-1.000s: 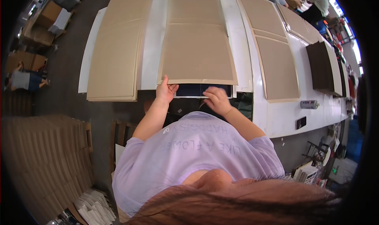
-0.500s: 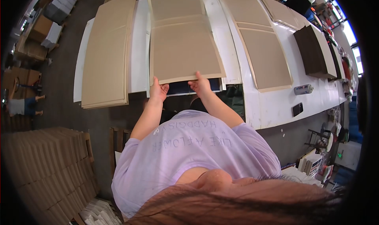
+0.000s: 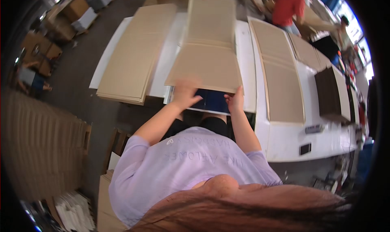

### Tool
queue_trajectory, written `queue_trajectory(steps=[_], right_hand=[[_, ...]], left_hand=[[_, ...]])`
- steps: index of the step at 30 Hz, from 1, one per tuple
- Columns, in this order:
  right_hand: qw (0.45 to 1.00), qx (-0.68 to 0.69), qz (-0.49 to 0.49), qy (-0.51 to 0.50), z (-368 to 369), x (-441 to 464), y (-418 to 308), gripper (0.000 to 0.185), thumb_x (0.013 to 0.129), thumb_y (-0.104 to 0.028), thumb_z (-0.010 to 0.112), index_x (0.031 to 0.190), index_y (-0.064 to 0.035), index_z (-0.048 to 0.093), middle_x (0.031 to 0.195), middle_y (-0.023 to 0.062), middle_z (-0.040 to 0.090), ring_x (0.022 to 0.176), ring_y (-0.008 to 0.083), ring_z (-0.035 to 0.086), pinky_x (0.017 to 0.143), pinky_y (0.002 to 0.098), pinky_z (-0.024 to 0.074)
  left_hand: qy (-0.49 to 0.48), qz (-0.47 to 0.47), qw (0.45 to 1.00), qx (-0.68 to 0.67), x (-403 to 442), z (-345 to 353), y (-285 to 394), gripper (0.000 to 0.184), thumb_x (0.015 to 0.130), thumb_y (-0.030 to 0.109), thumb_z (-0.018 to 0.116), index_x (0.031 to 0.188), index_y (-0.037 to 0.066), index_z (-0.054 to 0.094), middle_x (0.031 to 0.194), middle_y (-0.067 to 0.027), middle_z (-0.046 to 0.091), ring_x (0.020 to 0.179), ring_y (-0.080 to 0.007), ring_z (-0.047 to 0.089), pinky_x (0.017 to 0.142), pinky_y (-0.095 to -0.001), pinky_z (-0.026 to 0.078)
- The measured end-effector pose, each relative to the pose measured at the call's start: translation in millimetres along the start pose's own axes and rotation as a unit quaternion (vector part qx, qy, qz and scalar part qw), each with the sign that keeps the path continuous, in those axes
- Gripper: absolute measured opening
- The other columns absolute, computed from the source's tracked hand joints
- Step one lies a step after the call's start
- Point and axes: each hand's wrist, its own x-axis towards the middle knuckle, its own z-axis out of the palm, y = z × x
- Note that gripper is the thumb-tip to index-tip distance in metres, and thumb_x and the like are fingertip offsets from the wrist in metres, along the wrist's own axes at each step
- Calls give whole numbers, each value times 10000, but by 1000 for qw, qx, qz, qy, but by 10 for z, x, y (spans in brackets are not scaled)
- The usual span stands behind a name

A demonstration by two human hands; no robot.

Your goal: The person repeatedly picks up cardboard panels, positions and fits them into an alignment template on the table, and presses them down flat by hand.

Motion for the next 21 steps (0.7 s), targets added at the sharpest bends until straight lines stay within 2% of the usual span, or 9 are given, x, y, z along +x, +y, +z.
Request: queue_trajectory(steps=[1, 3, 6, 9, 11, 12, 16, 20, 21], right_hand=[[1000, -4, -7, -7, 55, -29, -46, 581, 939, -605, 350, 1078, -76, 547, 770, 74, 647, 557, 152, 608, 450, 246, 416], [999, -3, -21, -30, 154, -49, -154, 599, 943, -605, 337, 1127, -71, 535, 845, 101, 667, 585, 160, 614, 484, 242, 428], [983, -8, -97, -156, 283, -356, -455, 571, 979, -535, 305, 1202, -51, 510, 914, 128, 677, 623, 169, 623, 514, 247, 448], [955, -29, -160, -248, 288, -470, -544, 511, 1003, -450, 312, 1219, -31, 509, 941, 134, 681, 661, 168, 636, 524, 243, 457], [940, -125, -168, -270, 103, -482, -544, 460, 1011, -392, 336, 1211, -19, 517, 948, 130, 683, 698, 162, 645, 538, 234, 462], [935, -153, -166, -275, 18, -471, -542, 364, 1001, -299, 418, 1174, -5, 545, 952, 120, 685, 726, 152, 649, 558, 223, 459], [960, -183, -126, -169, -400, -478, -443, 283, 979, -229, 486, 1143, -16, 574, 934, 106, 686, 706, 130, 633, 579, 215, 454], [973, -193, -112, -65, -1084, -291, -332, 239, 968, -201, 510, 1132, -47, 591, 907, 80, 681, 705, 101, 621, 584, 205, 445], [974, -193, -112, -40, -1242, -230, -323, 232, 968, -195, 514, 1139, -56, 587, 901, 72, 677, 719, 97, 623, 580, 211, 452]], left_hand=[[-44, 76, 995, 48, 262, -190, 257, 623, 707, 288, 749, 1268, 171, 505, 1325, -99, 479, 1236, -294, 444, 1034, -504, 307], [12, 39, 999, 22, 560, 135, 132, 345, 806, 207, 621, 1149, 172, 618, 1112, -60, 644, 1078, -243, 591, 936, -431, 426], [101, 96, 990, -34, 932, -39, -84, 204, 821, 173, 590, 979, 98, 696, 943, -102, 693, 889, -284, 656, 764, -379, 519], [121, 12, 992, -35, 1064, -714, -207, 190, 868, 172, 577, 974, 62, 690, 955, -113, 693, 904, -273, 659, 784, -375, 518], [186, -85, 951, -232, 933, -1207, -382, 191, 924, 177, 546, 990, 62, 683, 964, -117, 696, 902, -236, 663, 796, -359, 514], [205, -160, 938, -231, 796, -1416, -545, 195, 943, 180, 542, 985, 56, 687, 901, -95, 696, 864, -218, 653, 798, -338, 507], [455, -277, 708, -464, 50, -1944, -1520, 272, 966, 250, 535, 1059, -5, 529, 961, -95, 618, 799, -187, 619, 755, -344, 531], [555, -396, 465, -564, -714, -1790, -2177, 466, 998, 259, 446, 1371, -6, 355, 1401, -118, 421, 1265, -283, 431, 1038, -461, 389], [520, -425, 480, -565, -1092, -1506, -2587, 507, 1026, 308, 337, 1415, -12, 278, 1478, -136, 309, 1346, -297, 326, 1108, -472, 299]])
